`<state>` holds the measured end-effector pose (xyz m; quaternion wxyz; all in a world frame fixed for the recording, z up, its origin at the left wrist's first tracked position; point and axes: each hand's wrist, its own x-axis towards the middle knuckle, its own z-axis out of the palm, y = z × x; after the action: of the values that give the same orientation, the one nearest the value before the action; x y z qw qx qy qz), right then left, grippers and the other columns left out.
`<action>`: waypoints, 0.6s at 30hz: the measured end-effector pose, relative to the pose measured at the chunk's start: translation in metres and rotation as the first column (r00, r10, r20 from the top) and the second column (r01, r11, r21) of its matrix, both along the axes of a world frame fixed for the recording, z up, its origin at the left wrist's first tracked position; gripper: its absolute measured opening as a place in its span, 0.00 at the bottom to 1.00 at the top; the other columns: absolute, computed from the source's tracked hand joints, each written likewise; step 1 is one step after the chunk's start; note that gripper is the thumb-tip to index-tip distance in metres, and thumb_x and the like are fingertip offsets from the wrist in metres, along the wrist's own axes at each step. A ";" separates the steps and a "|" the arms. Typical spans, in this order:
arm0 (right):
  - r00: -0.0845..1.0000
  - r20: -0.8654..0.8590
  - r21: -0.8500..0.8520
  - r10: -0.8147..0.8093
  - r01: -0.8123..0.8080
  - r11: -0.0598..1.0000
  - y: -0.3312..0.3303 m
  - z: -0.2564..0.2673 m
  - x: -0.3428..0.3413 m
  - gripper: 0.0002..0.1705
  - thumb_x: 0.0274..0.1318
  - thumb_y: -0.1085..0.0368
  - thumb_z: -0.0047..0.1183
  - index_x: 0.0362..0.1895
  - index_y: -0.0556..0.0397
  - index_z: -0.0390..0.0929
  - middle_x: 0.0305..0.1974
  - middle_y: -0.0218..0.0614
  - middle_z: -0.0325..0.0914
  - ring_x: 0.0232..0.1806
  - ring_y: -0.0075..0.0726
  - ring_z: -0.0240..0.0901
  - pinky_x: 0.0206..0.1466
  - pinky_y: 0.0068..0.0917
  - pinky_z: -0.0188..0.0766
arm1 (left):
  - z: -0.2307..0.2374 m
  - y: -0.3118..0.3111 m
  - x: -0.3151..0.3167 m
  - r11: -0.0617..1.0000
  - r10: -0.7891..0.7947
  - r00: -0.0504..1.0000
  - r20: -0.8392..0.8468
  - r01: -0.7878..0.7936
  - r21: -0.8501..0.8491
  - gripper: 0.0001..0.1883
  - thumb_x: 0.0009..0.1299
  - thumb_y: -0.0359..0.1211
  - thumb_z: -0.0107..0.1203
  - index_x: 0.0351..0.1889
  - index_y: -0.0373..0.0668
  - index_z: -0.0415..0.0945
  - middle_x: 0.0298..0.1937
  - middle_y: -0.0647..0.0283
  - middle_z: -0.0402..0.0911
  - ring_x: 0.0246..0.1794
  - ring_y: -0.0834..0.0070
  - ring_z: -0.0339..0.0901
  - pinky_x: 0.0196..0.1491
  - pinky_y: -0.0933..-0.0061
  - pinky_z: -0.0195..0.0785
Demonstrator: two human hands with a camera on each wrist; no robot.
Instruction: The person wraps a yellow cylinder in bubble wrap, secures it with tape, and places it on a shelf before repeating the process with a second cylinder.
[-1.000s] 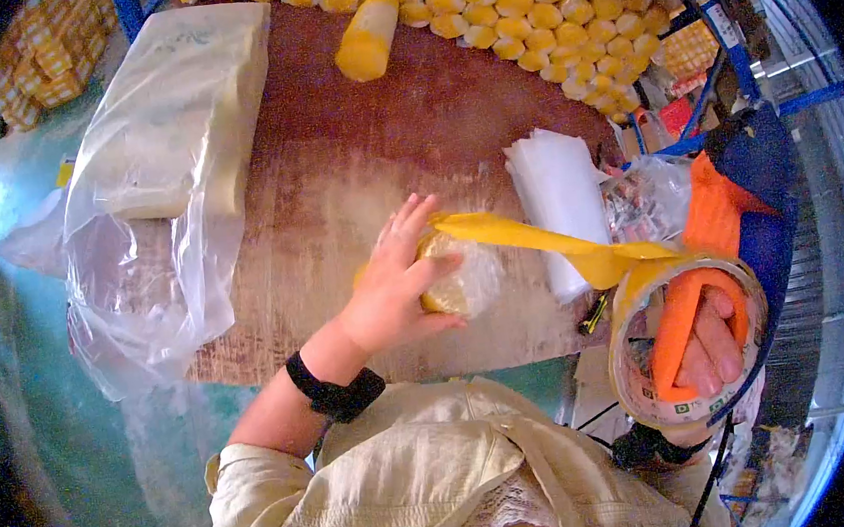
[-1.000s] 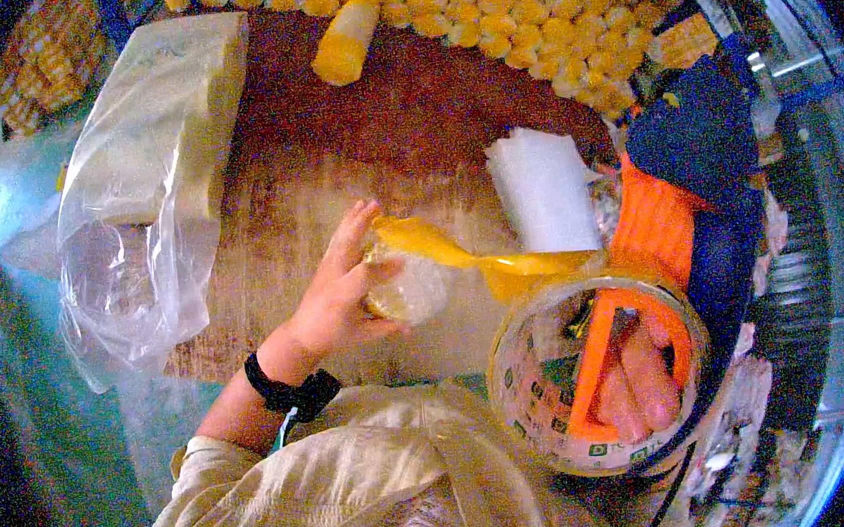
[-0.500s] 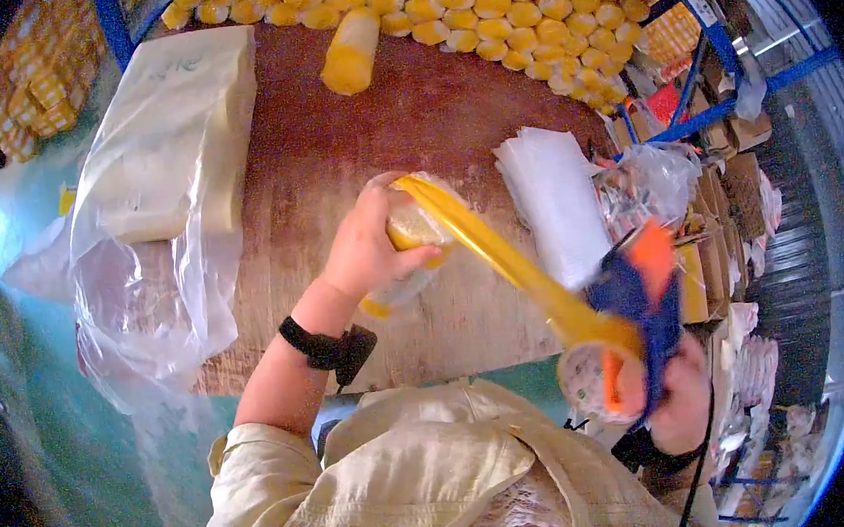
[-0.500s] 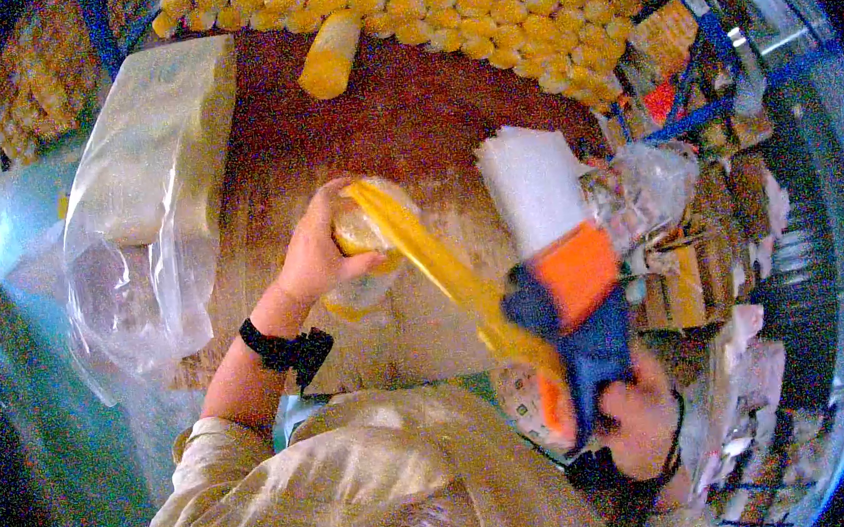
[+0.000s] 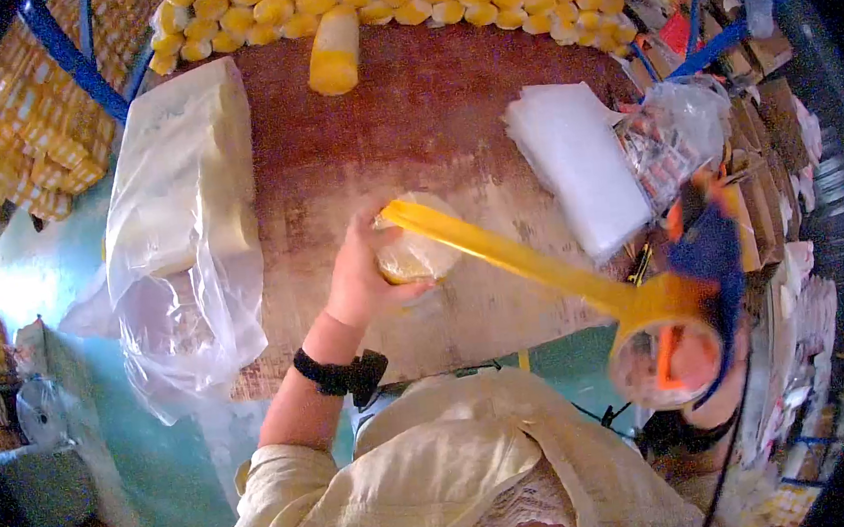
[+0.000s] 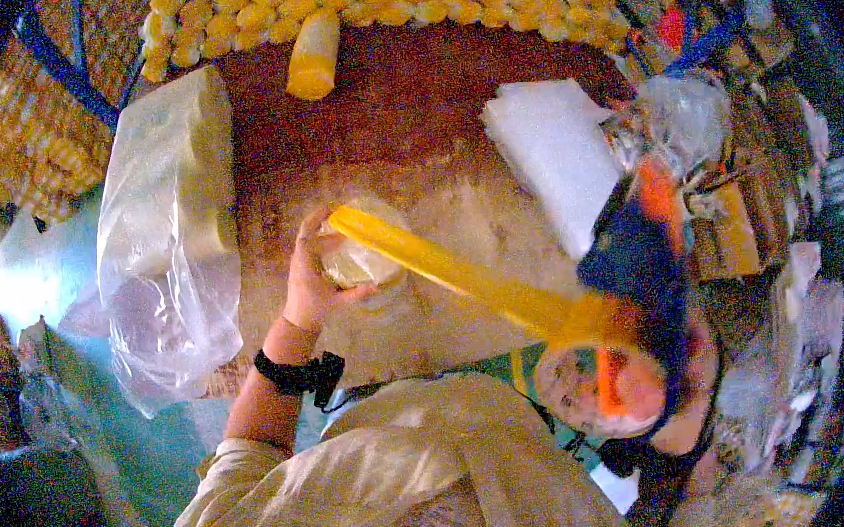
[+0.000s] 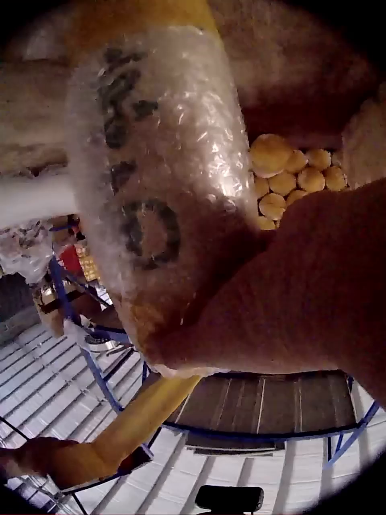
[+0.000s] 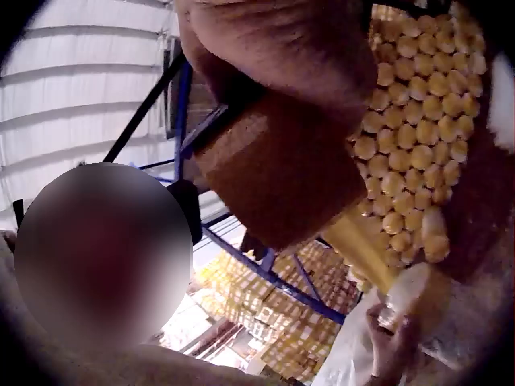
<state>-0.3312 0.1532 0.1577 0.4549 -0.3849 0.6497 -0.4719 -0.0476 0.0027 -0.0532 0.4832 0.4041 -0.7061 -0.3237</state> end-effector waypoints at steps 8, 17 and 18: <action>0.987 -0.155 -0.065 0.036 -0.046 0.997 -0.008 0.038 -0.003 0.31 0.39 0.60 0.58 0.49 0.60 0.67 0.39 0.33 0.74 0.39 0.30 0.71 0.44 0.25 0.67 | 0.007 0.008 0.000 0.989 0.092 0.993 0.076 -0.082 -0.127 0.39 0.37 0.40 0.70 0.47 0.36 0.65 0.55 0.46 0.63 0.53 0.53 0.65 0.52 0.62 0.63; 0.848 0.072 0.325 0.525 -0.517 0.792 -0.009 -0.110 -0.020 0.21 0.48 0.60 0.52 0.45 0.58 0.70 0.36 0.29 0.74 0.37 0.24 0.68 0.43 0.23 0.66 | -0.016 -0.011 0.021 0.980 0.196 0.980 -0.026 -0.197 -0.027 0.47 0.39 0.47 0.71 0.53 0.38 0.56 0.56 0.52 0.61 0.55 0.62 0.62 0.56 0.64 0.58; 0.825 0.062 0.335 0.561 -0.547 0.767 -0.012 -0.131 -0.017 0.21 0.49 0.59 0.52 0.45 0.58 0.70 0.36 0.29 0.74 0.36 0.24 0.68 0.42 0.23 0.66 | -0.011 -0.012 0.022 0.980 0.201 0.979 -0.029 -0.201 -0.002 0.44 0.37 0.36 0.70 0.51 0.33 0.57 0.58 0.49 0.61 0.55 0.59 0.64 0.55 0.66 0.59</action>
<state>-0.3484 0.1412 0.0263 0.6191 -0.4850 0.5876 -0.1900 -0.0256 -0.0089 -0.0643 0.5246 0.4674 -0.6553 -0.2772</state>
